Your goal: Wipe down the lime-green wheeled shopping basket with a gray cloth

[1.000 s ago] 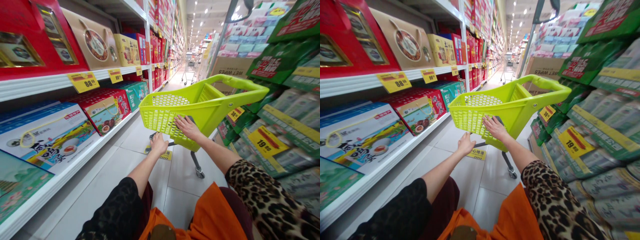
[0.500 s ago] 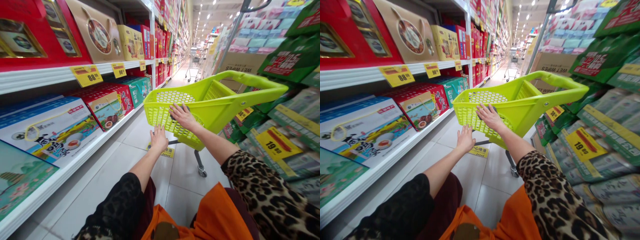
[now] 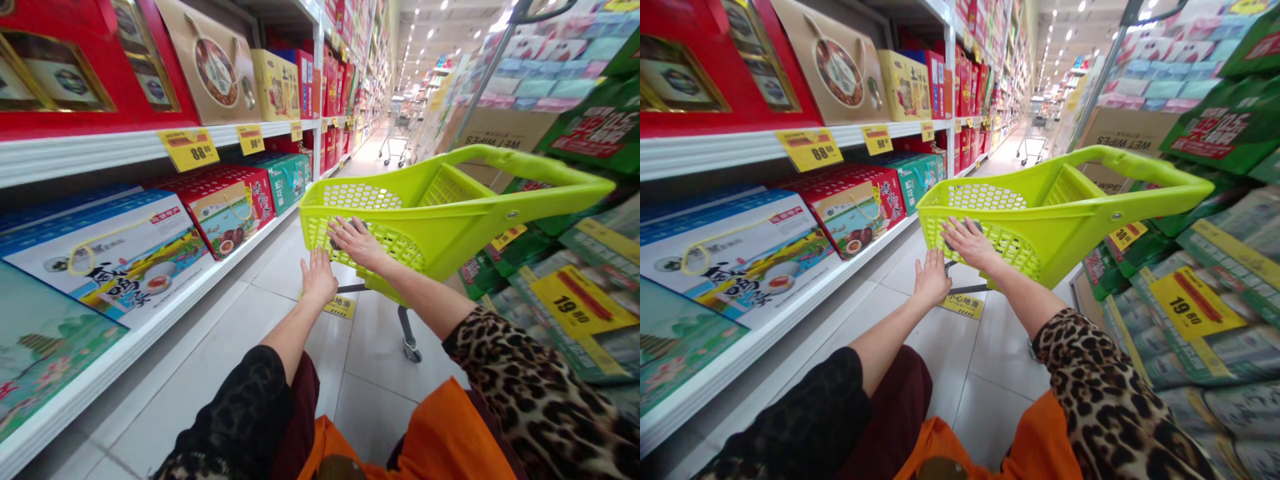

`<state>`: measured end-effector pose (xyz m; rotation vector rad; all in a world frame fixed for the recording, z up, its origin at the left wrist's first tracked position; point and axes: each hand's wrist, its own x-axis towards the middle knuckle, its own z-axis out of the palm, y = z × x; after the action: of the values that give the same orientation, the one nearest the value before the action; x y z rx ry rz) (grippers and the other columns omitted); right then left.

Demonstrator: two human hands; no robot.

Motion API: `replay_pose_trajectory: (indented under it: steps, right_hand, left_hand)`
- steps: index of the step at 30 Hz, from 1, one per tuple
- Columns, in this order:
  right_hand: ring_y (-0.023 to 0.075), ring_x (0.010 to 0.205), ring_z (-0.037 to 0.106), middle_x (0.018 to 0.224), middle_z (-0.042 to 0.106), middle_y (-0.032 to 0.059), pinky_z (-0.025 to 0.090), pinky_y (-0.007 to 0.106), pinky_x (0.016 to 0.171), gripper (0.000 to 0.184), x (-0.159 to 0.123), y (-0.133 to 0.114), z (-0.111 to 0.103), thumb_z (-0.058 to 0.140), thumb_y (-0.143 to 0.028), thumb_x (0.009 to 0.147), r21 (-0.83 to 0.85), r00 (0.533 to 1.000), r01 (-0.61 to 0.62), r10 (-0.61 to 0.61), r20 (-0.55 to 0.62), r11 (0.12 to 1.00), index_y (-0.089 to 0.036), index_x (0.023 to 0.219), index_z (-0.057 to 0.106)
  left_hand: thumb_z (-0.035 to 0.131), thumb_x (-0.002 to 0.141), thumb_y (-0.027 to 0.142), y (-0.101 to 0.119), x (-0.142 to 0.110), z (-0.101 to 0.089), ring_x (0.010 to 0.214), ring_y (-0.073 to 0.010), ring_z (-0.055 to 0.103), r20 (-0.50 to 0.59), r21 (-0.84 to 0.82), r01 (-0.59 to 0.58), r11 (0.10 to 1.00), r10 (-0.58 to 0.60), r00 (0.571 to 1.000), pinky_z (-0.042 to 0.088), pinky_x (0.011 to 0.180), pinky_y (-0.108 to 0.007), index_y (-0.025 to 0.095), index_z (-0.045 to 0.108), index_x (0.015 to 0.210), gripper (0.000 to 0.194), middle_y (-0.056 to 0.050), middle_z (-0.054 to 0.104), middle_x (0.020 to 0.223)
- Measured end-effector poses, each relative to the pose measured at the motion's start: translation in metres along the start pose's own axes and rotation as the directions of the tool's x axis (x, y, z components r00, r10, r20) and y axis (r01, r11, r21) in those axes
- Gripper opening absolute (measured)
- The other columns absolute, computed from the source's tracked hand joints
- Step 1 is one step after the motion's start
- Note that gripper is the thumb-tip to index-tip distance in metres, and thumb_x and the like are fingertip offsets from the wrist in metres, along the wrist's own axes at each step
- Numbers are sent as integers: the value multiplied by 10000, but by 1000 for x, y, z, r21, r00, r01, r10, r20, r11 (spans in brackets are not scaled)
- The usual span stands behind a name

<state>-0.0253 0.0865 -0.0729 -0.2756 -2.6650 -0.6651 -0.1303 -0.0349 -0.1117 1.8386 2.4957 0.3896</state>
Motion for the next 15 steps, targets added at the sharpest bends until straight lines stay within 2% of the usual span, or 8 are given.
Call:
replay_pose_trajectory:
  steps: [2, 4, 7, 11, 13, 15]
  right_hand:
    - [281, 1378, 162, 1456, 315, 136, 168, 563, 1088, 505, 21, 9, -5, 374, -62, 865, -7, 997, -36, 36, -61, 999, -115, 1367, 355]
    - [281, 1373, 182, 1445, 336, 143, 185, 551, 1088, 494, 30, 12, 0, 374, -51, 860, -6, 997, -40, 39, -63, 999, -101, 1351, 377]
    - [282, 1354, 242, 1409, 392, 154, 252, 516, 1074, 448, 21, 2, 24, 394, -70, 866, 8, 1000, 18, -18, -5, 1000, -84, 1312, 427]
    - [276, 1317, 328, 1353, 462, 170, 327, 494, 1034, 399, 0, -24, 56, 439, -97, 864, 42, 993, 78, -81, 86, 996, -82, 1260, 487]
    - [273, 1299, 359, 1337, 483, 160, 342, 489, 1026, 379, 0, -32, 60, 433, -106, 870, 53, 987, 103, -108, 115, 993, -88, 1242, 508]
    - [270, 1315, 332, 1365, 456, 145, 307, 501, 1050, 400, 9, -32, 54, 412, -108, 878, 49, 989, 107, -111, 96, 993, -97, 1271, 483]
  left_hand:
    - [441, 737, 222, -5, 1, -3, 1398, -265, 111, -4, 1, 23, 1000, -23, 1000, 118, 1117, -523, 70, 216, 1408, 724, -137, 162, 1514]
    - [440, 738, 223, -12, 2, -4, 1397, -266, 113, -15, 2, 32, 999, -32, 999, 116, 1118, -522, 58, 213, 1407, 726, -145, 165, 1511]
    - [438, 741, 224, -22, 3, -3, 1399, -265, 104, -16, 9, 45, 999, -45, 999, 102, 1122, -516, 52, 208, 1408, 726, -150, 161, 1511]
    - [436, 742, 222, -34, 3, 1, 1401, -265, 96, 11, 12, 77, 997, -77, 997, 102, 1123, -514, 54, 207, 1410, 726, -143, 144, 1515]
    - [435, 744, 229, -36, 3, 3, 1401, -264, 94, 21, 8, 87, 996, -87, 996, 102, 1123, -512, 57, 207, 1411, 725, -140, 146, 1515]
    - [433, 745, 228, -37, 4, 4, 1401, -263, 94, 18, 5, 86, 996, -86, 996, 100, 1123, -512, 58, 209, 1411, 723, -141, 147, 1514]
